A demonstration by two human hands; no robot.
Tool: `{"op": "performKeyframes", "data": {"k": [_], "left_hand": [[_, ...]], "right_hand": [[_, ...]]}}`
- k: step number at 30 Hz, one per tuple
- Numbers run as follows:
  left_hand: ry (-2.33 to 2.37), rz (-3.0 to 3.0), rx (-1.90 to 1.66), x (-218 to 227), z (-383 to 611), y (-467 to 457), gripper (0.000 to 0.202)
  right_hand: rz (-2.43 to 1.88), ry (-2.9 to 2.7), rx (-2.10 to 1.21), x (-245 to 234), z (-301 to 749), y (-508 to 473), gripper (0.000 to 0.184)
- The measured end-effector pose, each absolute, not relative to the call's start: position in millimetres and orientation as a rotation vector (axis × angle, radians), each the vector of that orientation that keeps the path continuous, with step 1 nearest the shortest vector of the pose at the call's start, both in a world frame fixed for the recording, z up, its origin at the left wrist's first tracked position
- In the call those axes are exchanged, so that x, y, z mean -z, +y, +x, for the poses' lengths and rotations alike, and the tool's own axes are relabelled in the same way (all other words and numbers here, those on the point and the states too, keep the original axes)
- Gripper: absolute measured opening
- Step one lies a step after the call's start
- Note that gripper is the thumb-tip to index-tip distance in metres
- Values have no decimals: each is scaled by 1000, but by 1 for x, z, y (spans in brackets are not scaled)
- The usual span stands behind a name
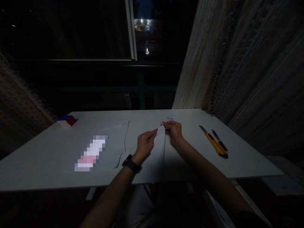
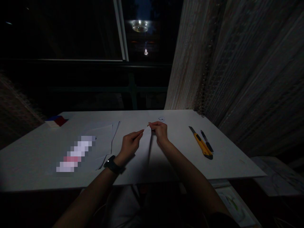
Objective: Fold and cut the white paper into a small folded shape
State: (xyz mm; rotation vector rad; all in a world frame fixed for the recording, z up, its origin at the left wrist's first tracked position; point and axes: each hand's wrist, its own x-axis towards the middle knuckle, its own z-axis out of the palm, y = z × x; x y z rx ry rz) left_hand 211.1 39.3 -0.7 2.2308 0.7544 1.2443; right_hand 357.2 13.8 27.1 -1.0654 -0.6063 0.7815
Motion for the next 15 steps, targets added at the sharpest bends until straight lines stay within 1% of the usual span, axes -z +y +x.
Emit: {"op": "performKeyframes", "data": {"k": [15], "left_hand": [[773,2216,-1234,0,212,38,26]], "right_hand": [[-1080,-666,-747,-23,358,15,10]]}}
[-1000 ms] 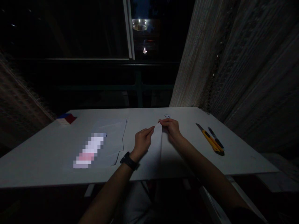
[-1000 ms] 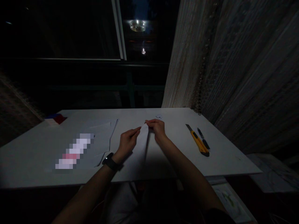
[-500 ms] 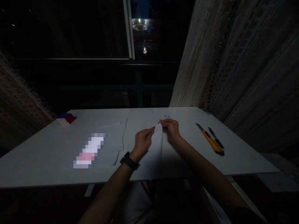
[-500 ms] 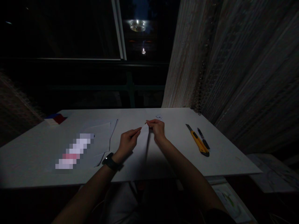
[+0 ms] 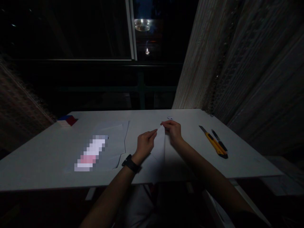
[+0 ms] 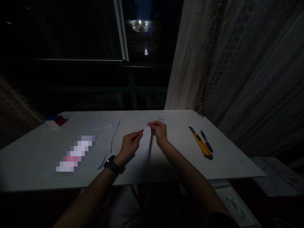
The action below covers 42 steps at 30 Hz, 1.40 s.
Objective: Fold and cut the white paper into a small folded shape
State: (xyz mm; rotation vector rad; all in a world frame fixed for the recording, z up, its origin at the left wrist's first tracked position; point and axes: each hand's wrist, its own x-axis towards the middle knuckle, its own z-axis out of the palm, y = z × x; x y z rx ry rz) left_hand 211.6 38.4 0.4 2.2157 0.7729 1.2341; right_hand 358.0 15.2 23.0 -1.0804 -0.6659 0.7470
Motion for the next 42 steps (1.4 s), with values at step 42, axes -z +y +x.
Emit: {"op": "performKeyframes", "data": {"k": [42], "left_hand": [[819,1960,-1214,3,212,45,27]], "right_hand": [[-1175,-837,-842,-14,362,19,32]]}}
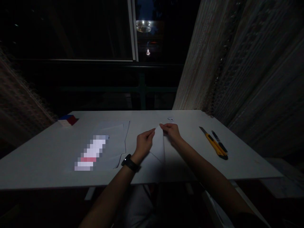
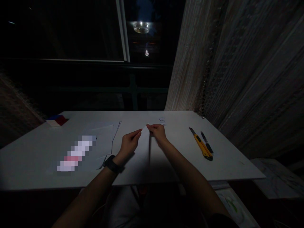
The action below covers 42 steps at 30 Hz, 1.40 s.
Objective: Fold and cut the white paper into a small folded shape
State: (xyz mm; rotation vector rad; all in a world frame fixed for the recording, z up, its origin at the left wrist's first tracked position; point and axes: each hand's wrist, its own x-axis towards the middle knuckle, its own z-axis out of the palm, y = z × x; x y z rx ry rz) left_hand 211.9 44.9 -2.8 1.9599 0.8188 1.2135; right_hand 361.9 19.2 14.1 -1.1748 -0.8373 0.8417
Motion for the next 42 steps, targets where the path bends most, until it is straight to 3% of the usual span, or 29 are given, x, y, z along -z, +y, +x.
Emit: {"op": "performKeyframes", "data": {"k": [5,22,42], "left_hand": [[787,1884,-1174,1,213,46,27],[855,1934,-1201,3,210,48,26],[853,1962,-1137,4,212,47,26]], "right_hand": [[-1215,-910,-715,-14,361,19,32],[-1233,-923,-843,-10,361,22,32],[-1173,-833,-744,-11,367,23,29]]}}
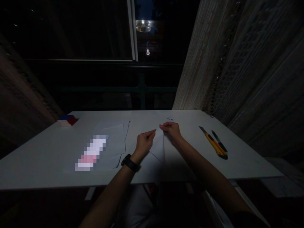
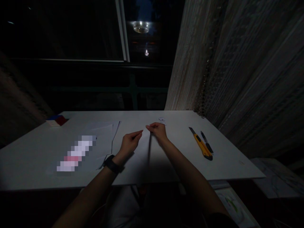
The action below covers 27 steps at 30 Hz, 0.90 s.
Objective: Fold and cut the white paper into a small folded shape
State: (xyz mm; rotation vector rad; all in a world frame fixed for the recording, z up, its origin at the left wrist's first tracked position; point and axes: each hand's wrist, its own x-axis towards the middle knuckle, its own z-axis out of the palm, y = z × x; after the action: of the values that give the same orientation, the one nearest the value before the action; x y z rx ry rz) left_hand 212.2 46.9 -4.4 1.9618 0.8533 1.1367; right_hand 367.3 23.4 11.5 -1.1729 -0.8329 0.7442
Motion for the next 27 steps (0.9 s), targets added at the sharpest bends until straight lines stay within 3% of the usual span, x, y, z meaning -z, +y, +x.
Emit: {"op": "performKeyframes", "data": {"k": [18,27], "left_hand": [[807,1926,-1068,-1,213,41,24],[854,1943,-1083,3,212,45,25]], "right_hand": [[-1146,-739,-799,-11,367,24,29],[-1202,-906,-656,-7,369,26,35]]}}
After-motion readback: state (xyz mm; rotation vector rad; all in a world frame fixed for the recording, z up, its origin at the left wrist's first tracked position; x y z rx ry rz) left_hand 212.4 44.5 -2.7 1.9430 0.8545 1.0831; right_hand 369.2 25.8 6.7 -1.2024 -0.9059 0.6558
